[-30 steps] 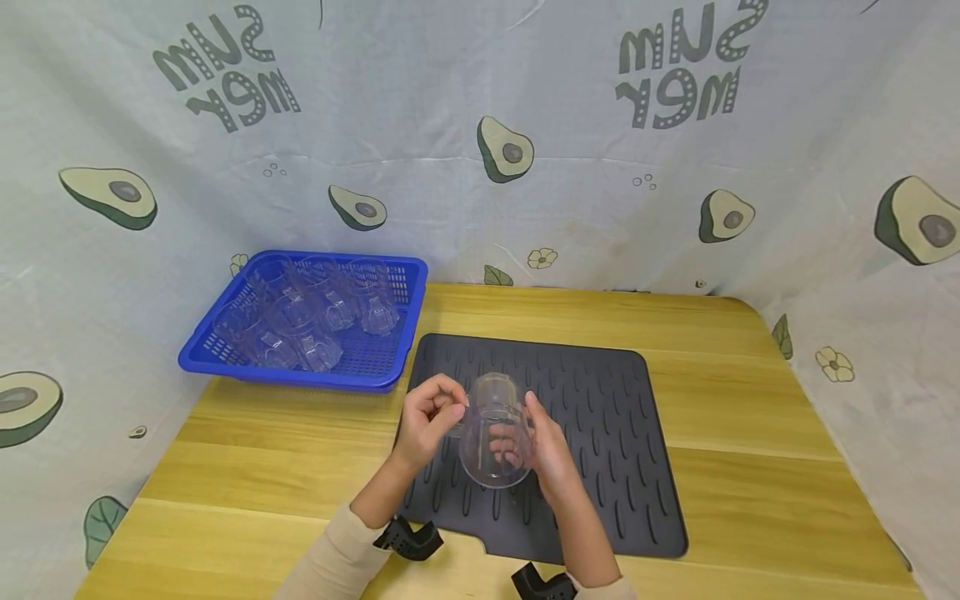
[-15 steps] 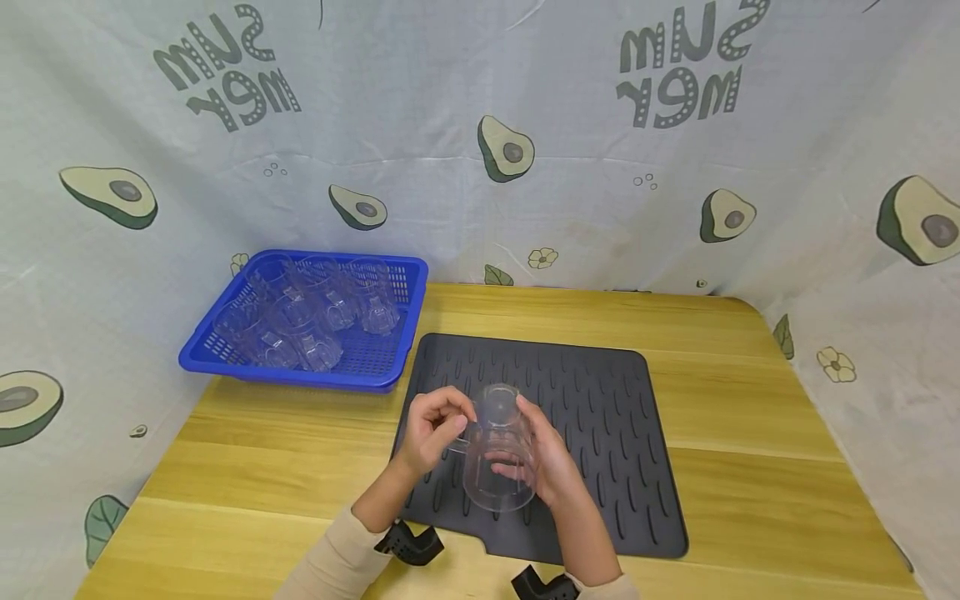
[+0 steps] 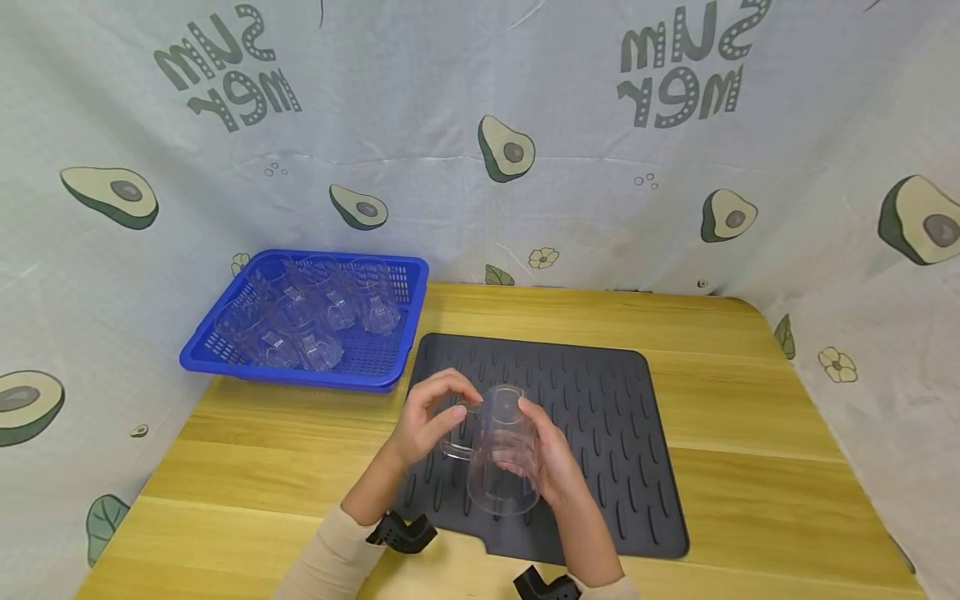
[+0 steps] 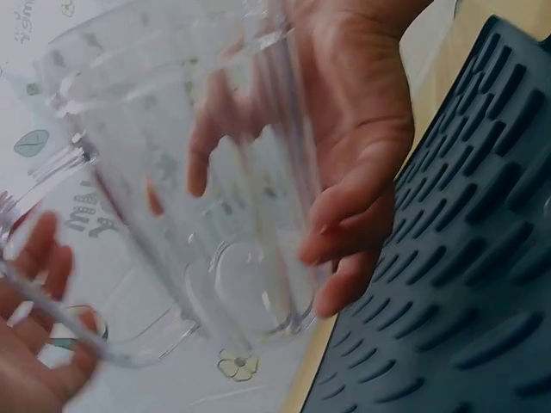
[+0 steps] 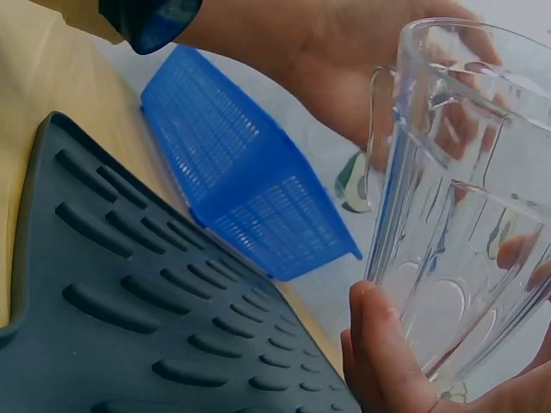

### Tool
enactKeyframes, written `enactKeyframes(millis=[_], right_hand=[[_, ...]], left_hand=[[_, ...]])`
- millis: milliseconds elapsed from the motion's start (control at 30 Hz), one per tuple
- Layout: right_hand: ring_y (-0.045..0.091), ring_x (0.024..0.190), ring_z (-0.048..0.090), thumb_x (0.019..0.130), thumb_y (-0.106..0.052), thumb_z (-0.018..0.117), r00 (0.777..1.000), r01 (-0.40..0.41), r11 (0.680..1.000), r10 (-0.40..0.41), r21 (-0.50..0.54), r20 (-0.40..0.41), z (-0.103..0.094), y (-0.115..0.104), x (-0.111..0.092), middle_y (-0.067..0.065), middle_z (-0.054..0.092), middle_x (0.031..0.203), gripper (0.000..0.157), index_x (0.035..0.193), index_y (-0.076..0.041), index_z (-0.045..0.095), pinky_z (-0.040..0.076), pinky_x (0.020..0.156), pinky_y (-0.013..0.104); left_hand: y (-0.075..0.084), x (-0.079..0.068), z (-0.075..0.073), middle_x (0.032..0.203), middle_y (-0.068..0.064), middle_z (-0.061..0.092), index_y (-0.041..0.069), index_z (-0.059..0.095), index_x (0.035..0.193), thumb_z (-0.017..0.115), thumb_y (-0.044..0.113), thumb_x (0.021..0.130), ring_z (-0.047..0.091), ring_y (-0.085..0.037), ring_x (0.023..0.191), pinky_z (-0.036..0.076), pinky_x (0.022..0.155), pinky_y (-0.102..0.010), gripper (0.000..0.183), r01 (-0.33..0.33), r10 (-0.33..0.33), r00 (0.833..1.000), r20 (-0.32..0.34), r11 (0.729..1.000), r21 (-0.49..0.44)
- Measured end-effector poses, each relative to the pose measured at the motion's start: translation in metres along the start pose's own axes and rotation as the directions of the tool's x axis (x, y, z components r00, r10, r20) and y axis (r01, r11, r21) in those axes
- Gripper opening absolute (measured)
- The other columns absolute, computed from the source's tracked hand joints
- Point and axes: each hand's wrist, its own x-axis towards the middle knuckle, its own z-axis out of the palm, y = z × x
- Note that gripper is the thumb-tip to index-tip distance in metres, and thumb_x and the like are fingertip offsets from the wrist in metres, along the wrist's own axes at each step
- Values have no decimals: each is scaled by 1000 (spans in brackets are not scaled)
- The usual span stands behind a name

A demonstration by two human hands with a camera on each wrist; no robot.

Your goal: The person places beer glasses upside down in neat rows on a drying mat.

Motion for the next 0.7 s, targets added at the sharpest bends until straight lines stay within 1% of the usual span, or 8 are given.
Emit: enactKeyframes(millis=[67,133,200,267,367,433,533,700], right_hand=[[36,106,61,103,-43,34,1000,20,1000,-20,10,-22,0,-1,-1,27,54,125,57,139,1,34,52,85,47],[32,100,64,103,-39,36,998,43,999,-42,23,-42,0,-2,-2,25,57,121,53,137,2,33,53,83,43],[27,91,67,103,-36,39,996,63,998,-61,17,-72,0,-3,-3,23,60,117,52,137,3,33,55,79,40],[24,84,68,103,-31,40,994,82,997,-81,14,-78,0,-5,-5,21,62,114,52,139,4,29,56,77,38],[20,75,69,102,-26,43,988,112,994,-112,-12,-101,1,-10,-7,17,64,107,47,133,7,30,56,75,38],[19,72,68,101,-24,45,984,130,991,-133,-36,-117,1,-12,-9,13,63,103,40,126,4,30,57,74,37],[20,71,68,100,-20,48,976,154,985,-165,-83,-142,2,-17,-12,12,63,101,34,120,2,33,57,72,36],[18,78,63,96,-18,54,959,172,965,-210,-199,-189,5,-22,-19,14,64,103,42,128,2,35,55,70,33]], left_hand=[[1,-1,-4,101,-16,62,-4,65,105,50,36,101,58,-27,96,49,86,-38,43,84,-85,996,4,994,64],[2,-2,-7,112,-14,60,-2,63,113,51,36,101,55,-27,107,46,93,-41,42,174,-177,984,7,977,122],[2,-4,-10,118,-13,58,0,61,119,53,34,100,53,-27,111,45,93,-44,40,255,-259,966,13,956,144],[2,-6,-13,122,-13,57,1,59,125,54,31,100,52,-28,111,46,91,-45,39,310,-318,948,28,937,159],[3,-8,-16,124,-14,56,1,55,131,53,30,101,54,-27,109,47,89,-43,42,362,-378,923,74,916,174],[4,-9,-18,123,-16,56,0,52,134,51,32,102,56,-25,107,48,87,-38,45,382,-405,908,106,905,187],[5,-11,-19,120,-18,58,-1,49,136,48,35,102,58,-22,103,49,87,-33,50,413,-444,885,143,888,202],[8,-11,-20,115,-13,61,0,50,137,45,38,103,60,-18,98,50,83,-31,51,450,-485,858,169,869,207]])
